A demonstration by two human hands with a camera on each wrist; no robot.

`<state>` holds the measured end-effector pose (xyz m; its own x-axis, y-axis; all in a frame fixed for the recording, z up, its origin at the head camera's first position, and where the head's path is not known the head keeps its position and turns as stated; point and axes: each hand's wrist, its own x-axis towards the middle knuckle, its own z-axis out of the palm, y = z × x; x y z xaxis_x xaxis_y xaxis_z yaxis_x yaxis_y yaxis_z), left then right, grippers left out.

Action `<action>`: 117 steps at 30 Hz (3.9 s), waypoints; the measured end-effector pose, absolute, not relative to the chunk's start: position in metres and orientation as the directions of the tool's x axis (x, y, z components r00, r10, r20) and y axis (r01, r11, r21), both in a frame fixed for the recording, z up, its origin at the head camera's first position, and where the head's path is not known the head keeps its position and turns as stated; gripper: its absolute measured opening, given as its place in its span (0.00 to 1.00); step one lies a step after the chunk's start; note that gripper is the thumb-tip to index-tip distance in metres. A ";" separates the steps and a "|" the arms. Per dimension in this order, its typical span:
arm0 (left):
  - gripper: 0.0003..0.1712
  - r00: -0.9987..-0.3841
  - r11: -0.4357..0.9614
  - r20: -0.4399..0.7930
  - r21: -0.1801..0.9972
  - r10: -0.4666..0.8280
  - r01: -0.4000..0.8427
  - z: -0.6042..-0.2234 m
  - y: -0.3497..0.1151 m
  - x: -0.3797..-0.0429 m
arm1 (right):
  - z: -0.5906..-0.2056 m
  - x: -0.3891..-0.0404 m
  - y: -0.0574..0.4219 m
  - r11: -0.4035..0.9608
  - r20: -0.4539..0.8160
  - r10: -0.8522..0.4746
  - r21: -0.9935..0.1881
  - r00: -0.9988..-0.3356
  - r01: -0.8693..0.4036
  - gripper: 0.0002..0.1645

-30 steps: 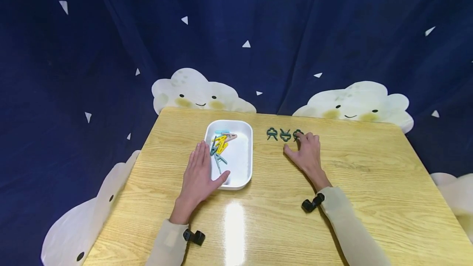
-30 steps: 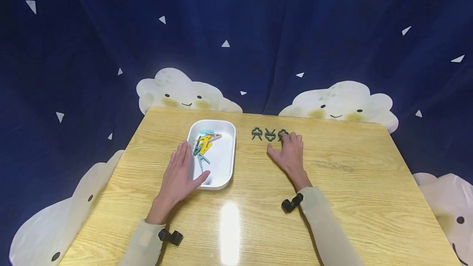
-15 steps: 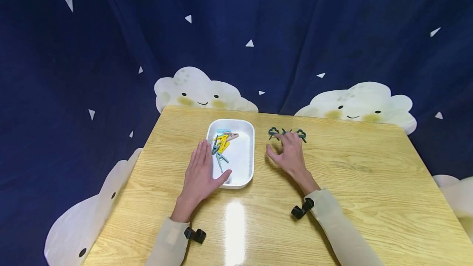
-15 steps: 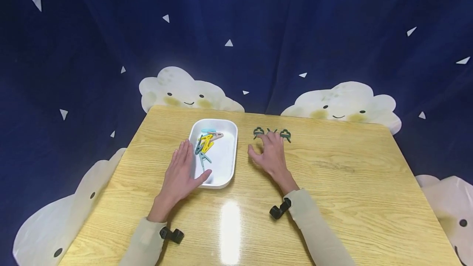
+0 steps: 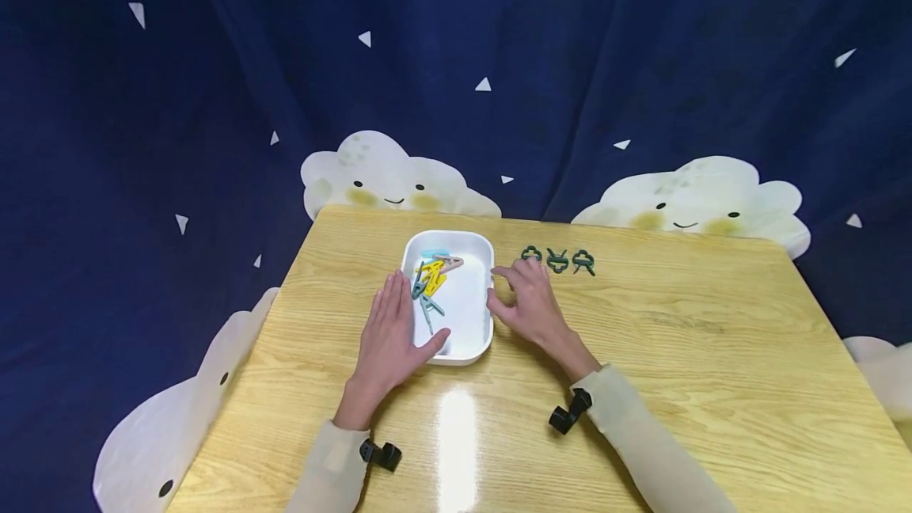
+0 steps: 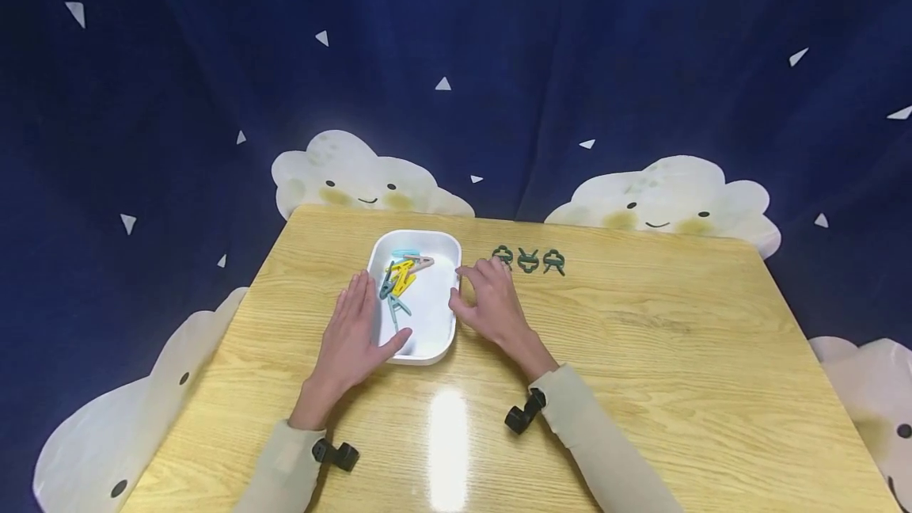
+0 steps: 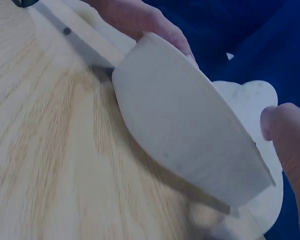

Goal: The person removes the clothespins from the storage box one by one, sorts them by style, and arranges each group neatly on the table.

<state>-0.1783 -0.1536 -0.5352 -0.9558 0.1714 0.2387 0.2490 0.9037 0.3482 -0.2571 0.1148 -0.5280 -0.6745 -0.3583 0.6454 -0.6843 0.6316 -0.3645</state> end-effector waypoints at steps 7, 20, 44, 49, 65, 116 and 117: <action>0.67 -0.957 0.907 0.234 0.342 0.171 0.246 -0.535 -0.154 -0.177 | -0.520 -0.258 0.090 0.657 0.528 -0.482 -0.311 -0.700 -0.687 0.18; 0.67 -0.953 0.908 0.242 0.331 0.182 0.257 -0.536 -0.155 -0.179 | -0.512 -0.262 0.049 0.691 0.199 -0.652 -0.241 -0.731 -0.682 0.22; 0.67 -0.945 0.896 0.277 0.352 0.176 0.270 -0.540 -0.156 -0.180 | -0.518 -0.265 0.030 0.672 0.034 -0.737 -0.078 -0.675 -0.737 0.10; 0.67 -0.945 0.893 0.272 0.359 0.179 0.272 -0.539 -0.157 -0.180 | -0.518 -0.265 0.032 0.668 0.028 -0.735 -0.136 -0.677 -0.731 0.27; 0.71 -0.951 0.892 0.255 0.369 0.173 0.261 -0.538 -0.156 -0.179 | -0.519 -0.265 0.029 0.607 0.012 -0.794 -0.026 -0.608 -0.794 0.37; 0.72 -0.946 0.896 0.276 0.357 0.168 0.264 -0.540 -0.155 -0.178 | -0.515 -0.265 0.032 0.655 -0.032 -0.754 -0.112 -0.656 -0.747 0.46; 0.72 -0.946 0.896 0.277 0.359 0.168 0.263 -0.540 -0.156 -0.178 | -0.515 -0.265 0.031 0.656 -0.034 -0.753 -0.112 -0.657 -0.746 0.46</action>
<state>-0.1777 -0.1555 -0.5400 -0.9462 0.1676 0.2767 0.2634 0.8956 0.3586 -0.2646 0.0312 -0.5154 -0.6573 -0.7528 -0.0341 -0.7460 0.6564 -0.1119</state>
